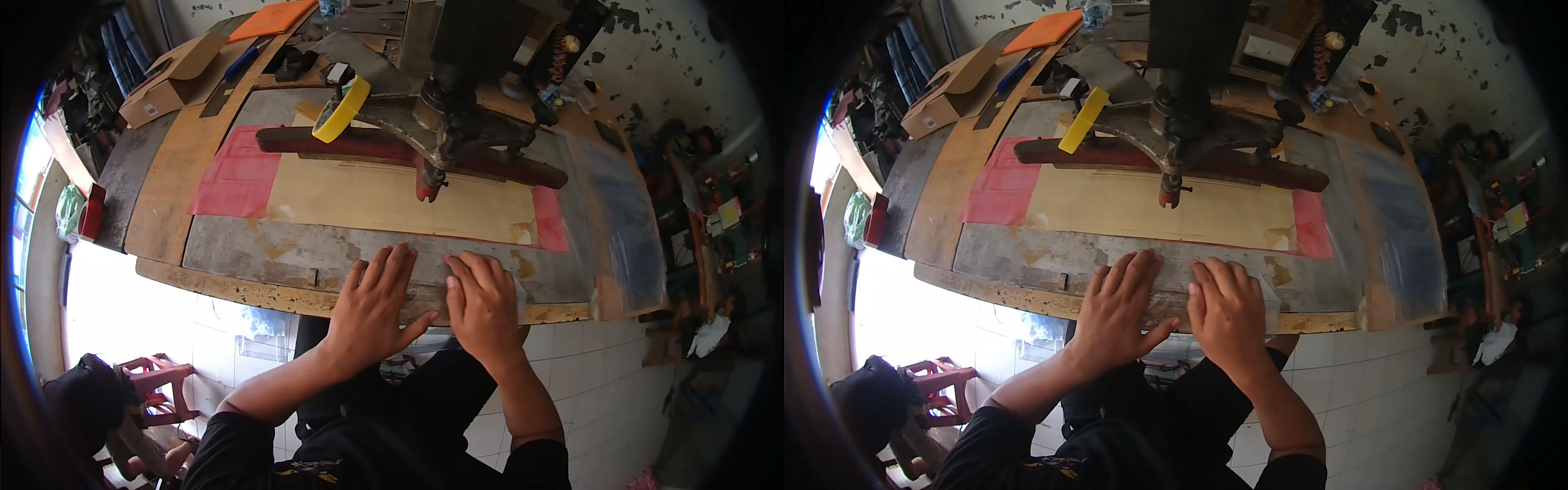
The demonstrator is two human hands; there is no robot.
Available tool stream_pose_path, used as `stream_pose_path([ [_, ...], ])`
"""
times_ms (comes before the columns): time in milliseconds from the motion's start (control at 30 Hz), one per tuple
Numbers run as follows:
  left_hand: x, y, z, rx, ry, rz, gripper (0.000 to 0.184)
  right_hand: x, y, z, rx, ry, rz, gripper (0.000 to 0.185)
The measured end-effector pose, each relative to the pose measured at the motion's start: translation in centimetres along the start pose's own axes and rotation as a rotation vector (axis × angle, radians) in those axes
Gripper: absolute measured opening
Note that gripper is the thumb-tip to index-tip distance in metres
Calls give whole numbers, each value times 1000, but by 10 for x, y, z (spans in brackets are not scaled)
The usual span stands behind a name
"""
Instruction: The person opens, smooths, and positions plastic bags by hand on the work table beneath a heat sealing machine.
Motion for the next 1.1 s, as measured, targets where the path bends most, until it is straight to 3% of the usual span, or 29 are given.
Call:
stream_pose_path([
  [600,-1,4,-6,-28,-26,-29,76,-42,-32,32,-54,81,267,30],
  [1000,17,-8,30,-144,-137,-122,73,-34,-23,34,-108,166,209,44],
  [1100,16,-2,33,-147,-121,-131,78,-9,-18,13,-170,76,67,50],
])
Point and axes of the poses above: each hand's wrist, its own z-axis away from the middle knuckle, its own y-axis out of the palm, x = y × z, the point moved 1 cm from there along -z, towards the middle knuckle, and after that the axes turned 9 degrees about -x, right-handed, at the moved point
